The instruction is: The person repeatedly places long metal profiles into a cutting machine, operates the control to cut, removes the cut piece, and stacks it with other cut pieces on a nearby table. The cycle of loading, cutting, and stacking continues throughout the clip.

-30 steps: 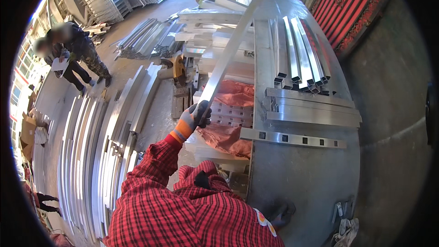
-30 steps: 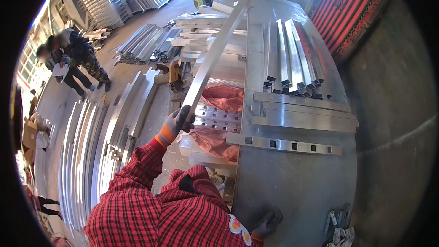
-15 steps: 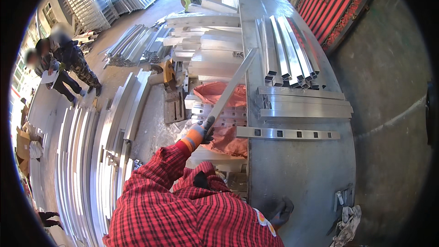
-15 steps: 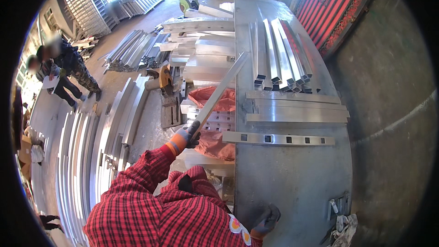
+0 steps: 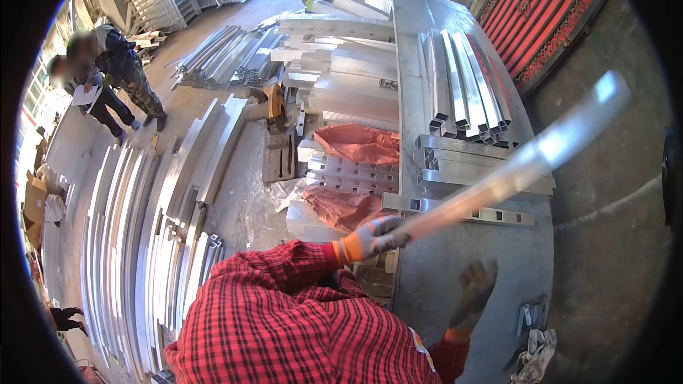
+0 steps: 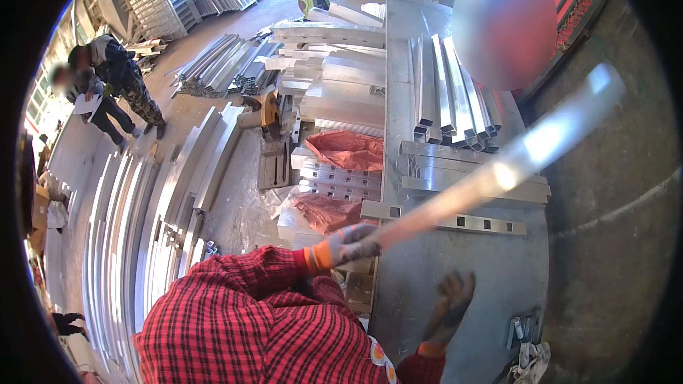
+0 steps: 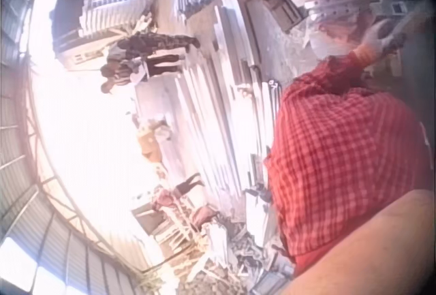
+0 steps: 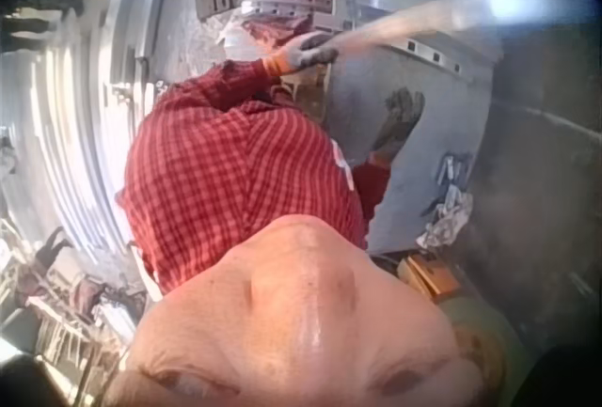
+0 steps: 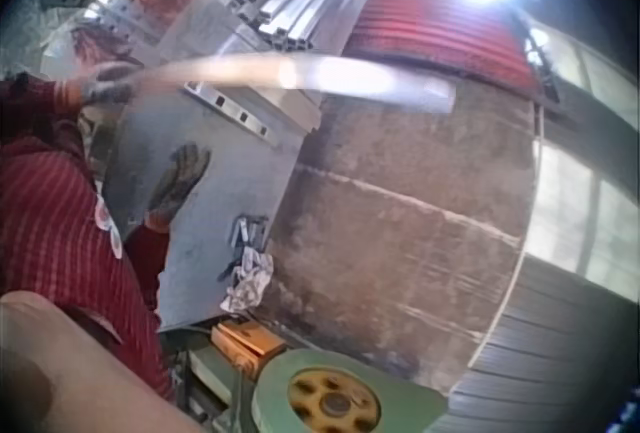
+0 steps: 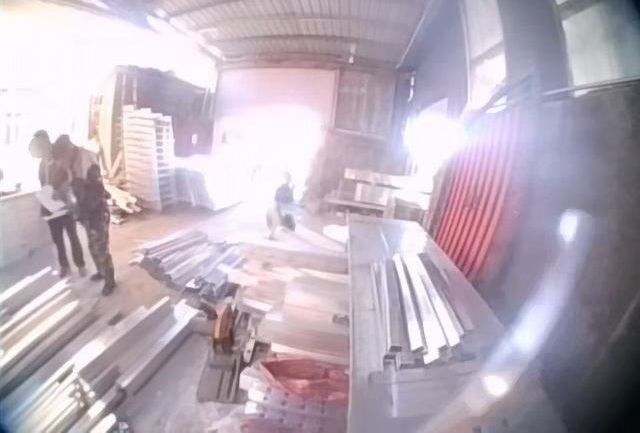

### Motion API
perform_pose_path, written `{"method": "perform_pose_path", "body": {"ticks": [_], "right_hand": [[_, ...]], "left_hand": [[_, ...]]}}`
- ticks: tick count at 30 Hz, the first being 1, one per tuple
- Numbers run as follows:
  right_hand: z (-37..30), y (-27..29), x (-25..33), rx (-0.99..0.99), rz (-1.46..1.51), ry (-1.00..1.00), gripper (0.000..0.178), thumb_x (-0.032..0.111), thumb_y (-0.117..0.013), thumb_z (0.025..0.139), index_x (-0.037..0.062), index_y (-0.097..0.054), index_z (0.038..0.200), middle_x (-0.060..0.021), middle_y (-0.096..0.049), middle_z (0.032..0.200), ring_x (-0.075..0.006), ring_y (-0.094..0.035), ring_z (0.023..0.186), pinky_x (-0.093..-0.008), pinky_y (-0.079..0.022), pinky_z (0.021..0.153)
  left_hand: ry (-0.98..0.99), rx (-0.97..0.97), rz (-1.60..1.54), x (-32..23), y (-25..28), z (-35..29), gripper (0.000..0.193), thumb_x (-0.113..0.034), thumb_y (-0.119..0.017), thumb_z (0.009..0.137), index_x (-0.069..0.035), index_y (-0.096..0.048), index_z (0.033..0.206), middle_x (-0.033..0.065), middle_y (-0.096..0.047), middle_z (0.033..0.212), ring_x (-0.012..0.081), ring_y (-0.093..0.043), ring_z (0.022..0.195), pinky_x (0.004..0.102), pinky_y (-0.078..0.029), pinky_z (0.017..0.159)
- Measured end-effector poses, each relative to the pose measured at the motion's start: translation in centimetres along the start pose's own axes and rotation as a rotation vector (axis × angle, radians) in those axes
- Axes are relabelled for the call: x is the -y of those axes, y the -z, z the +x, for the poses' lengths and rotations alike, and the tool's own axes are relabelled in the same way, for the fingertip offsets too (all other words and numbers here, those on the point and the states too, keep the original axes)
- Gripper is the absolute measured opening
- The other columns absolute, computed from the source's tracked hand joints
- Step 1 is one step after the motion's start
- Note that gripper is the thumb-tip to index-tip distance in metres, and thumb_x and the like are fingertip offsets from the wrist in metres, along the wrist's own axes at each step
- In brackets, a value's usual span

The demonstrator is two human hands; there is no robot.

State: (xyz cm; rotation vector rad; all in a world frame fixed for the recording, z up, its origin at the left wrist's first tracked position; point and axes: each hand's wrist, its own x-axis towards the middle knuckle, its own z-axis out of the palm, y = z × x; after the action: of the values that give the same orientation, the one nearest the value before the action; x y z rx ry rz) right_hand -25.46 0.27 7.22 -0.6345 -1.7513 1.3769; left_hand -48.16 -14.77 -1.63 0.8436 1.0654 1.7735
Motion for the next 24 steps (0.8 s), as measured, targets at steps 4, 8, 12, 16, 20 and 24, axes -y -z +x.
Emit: {"method": "perform_pose_path", "body": {"ticks": [4,8,12,16,20,24], "right_hand": [[4.3,-2.8,2.4,0.025,0.192,0.086,0.065,0.035,-0.043,0.102,-0.0033,-0.026,0.151,-0.0201,-0.053,0.132,-0.0288,-0.059,0.112,-0.0400,-0.048,0.099],[5.0,-3.7,3.2,0.049,0.259,0.148,0.054,0.021,-0.048,0.100,-0.0032,-0.033,0.146,-0.0178,-0.057,0.125,-0.0252,-0.059,0.107,-0.0394,-0.050,0.096],[5.1,-2.3,-2.2,0.150,0.552,0.040,0.054,0.014,-0.060,0.096,-0.0029,-0.038,0.143,-0.0144,-0.059,0.119,-0.0210,-0.059,0.105,-0.0362,-0.050,0.096],[5.3,-3.4,-2.9,-0.003,0.341,0.112,0.055,0.011,-0.067,0.093,-0.0038,-0.041,0.139,-0.0115,-0.061,0.113,-0.0192,-0.060,0.102,-0.0365,-0.052,0.096],[3.2,-1.8,-3.4,-0.061,0.075,0.323,0.043,0.021,-0.047,0.104,-0.0044,-0.045,0.138,-0.0128,-0.058,0.110,-0.0200,-0.058,0.103,-0.0411,-0.050,0.099],[2.1,0.6,-6.7,-0.151,0.136,0.384,0.047,0.034,-0.045,0.106,-0.0022,-0.044,0.137,-0.0126,-0.061,0.113,-0.0242,-0.060,0.101,-0.0463,-0.050,0.099]], "left_hand": [[-0.057,0.153,0.407,1.1,-2.7,-0.3,0.063,-0.028,-0.071,0.092,-0.001,-0.045,0.142,0.0113,-0.061,0.127,0.0237,-0.058,0.117,0.0378,-0.044,0.101],[-0.195,0.116,0.997,2.1,-3.3,2.3,0.079,-0.038,-0.075,0.082,-0.011,-0.042,0.148,0.0180,-0.051,0.140,0.0369,-0.049,0.128,0.0485,-0.038,0.106],[-0.153,-0.043,1.117,1.3,-4.1,2.1,0.089,-0.047,-0.074,0.081,-0.015,-0.033,0.153,0.0185,-0.043,0.148,0.0414,-0.042,0.133,0.0529,-0.035,0.108],[-0.165,-0.066,1.110,1.4,-3.0,1.9,0.092,-0.051,-0.074,0.080,-0.014,-0.032,0.154,0.0203,-0.042,0.148,0.0424,-0.040,0.134,0.0536,-0.035,0.108],[-0.245,-0.057,1.059,0.2,-3.2,1.8,0.090,-0.050,-0.075,0.081,-0.013,-0.035,0.153,0.0210,-0.044,0.146,0.0422,-0.043,0.132,0.0517,-0.036,0.109],[-0.281,0.041,1.062,-1.3,-4.6,2.6,0.090,-0.049,-0.076,0.080,-0.011,-0.036,0.152,0.0210,-0.044,0.146,0.0418,-0.043,0.132,0.0512,-0.036,0.109]]}}
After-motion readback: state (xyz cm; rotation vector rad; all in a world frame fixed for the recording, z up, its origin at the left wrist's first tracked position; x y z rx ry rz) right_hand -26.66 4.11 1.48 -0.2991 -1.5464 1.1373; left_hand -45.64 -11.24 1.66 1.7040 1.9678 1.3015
